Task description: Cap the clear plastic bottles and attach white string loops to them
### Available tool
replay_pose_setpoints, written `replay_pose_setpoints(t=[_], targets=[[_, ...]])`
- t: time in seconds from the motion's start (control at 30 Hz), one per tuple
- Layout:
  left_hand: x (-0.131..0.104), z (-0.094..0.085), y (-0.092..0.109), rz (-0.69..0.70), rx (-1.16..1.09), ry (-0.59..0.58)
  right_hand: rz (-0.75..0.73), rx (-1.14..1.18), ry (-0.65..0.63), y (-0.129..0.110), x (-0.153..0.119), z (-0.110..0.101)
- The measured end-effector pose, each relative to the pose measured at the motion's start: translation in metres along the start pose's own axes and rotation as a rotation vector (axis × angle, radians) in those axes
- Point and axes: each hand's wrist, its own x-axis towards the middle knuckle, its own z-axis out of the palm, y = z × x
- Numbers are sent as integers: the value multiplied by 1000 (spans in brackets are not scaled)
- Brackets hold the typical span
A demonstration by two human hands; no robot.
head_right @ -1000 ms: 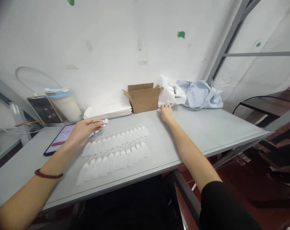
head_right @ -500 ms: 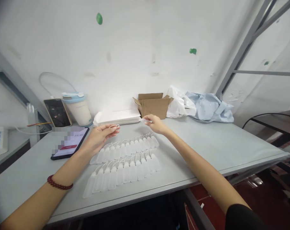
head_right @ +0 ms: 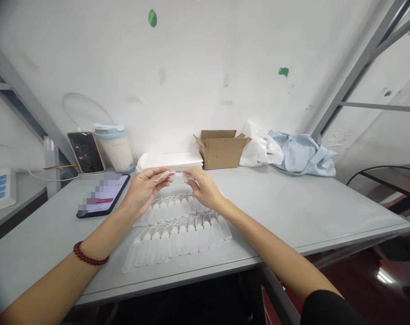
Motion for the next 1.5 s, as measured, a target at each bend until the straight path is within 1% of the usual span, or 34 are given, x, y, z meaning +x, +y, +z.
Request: replay_pose_setpoints(t=[0.1,0.23,0.43,0.53,0.7,0.83,0.93,1.03,1.13,1.27,1.4,1.5], targets=[[-4,3,3,30,15,4,-36,13,44,-7,-1,0],[-8,7,7,45,38,34,-30,33,71,-17,-3,2],[-11,10,8,55,130,77,-9,41,82,-19,-5,5],[-11,10,8,30,154,63,19,46,78,-20,-6,5],[-11,8,6,-44,159,4,38,41,78,-22,-5,4],[-10,9,3,19,208,32,19,46,93,-20,-4,5],[-10,7,1,86,310,41,22,47,90,-18,-4,6],[-8,5,-2,122,399,36,-10,30,72,-15,-5,6],[-7,4,-2,138,442,7,-46,-1,54,-11,-6,7],[-7,4,-1,160,494,-59,-59,-35,47,-10,-7,8],[-9,5,-1,142,524,-135,-76,-33,51,-10,-8,10],[-8,5,-1,114,543,-198,-98,-4,-11,-11,-8,9]])
